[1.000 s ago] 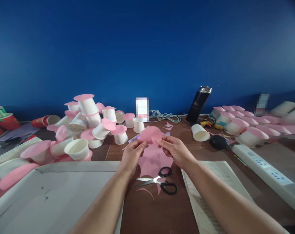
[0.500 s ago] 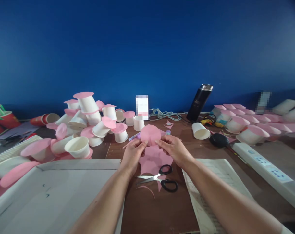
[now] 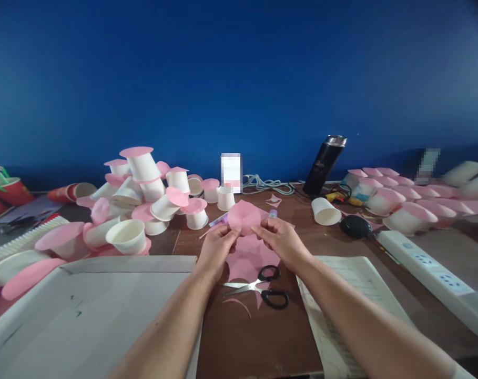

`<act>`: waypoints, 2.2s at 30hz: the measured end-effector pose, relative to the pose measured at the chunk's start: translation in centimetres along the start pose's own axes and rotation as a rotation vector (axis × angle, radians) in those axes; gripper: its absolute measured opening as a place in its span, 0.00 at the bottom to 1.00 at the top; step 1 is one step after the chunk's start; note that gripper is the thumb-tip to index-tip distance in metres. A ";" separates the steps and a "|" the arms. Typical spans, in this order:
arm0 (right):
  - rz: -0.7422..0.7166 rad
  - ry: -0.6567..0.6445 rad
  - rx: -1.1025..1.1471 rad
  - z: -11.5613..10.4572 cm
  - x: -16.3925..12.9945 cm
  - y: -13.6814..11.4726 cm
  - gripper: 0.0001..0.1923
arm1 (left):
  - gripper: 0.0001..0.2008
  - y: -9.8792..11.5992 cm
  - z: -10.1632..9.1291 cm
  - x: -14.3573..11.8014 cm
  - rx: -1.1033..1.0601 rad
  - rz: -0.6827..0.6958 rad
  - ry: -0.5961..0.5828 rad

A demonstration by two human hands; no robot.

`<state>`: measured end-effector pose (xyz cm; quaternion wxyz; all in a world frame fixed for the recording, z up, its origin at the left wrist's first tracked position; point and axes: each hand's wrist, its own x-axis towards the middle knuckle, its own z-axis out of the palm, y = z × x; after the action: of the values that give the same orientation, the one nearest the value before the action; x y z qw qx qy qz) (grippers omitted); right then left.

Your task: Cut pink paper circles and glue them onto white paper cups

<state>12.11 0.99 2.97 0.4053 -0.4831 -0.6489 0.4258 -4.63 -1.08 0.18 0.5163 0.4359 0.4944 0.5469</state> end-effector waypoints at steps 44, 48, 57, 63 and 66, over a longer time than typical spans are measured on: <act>0.047 -0.022 0.115 0.6 -0.2 0.2 0.14 | 0.21 1.0 0.7 -0.6 0.089 0.043 -0.201; 0.018 -0.004 0.078 0.5 -0.2 0.2 0.14 | 0.18 1.3 0.8 -0.7 0.177 0.058 -0.192; 0.014 0.039 0.077 0.6 -0.3 -0.1 0.14 | 0.14 1.2 0.7 -0.9 0.270 0.026 -0.164; 0.034 0.009 0.128 0.4 -0.4 0.2 0.20 | 0.13 1.3 0.7 -0.9 0.228 -0.030 -0.101; 0.035 -0.051 0.146 0.4 -0.3 0.4 0.18 | 0.13 1.5 0.7 -1.0 0.248 -0.027 -0.120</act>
<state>11.89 0.72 2.46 0.4153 -0.4526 -0.6176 0.4911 -4.07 -1.94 1.79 0.4943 0.5217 0.5322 0.4476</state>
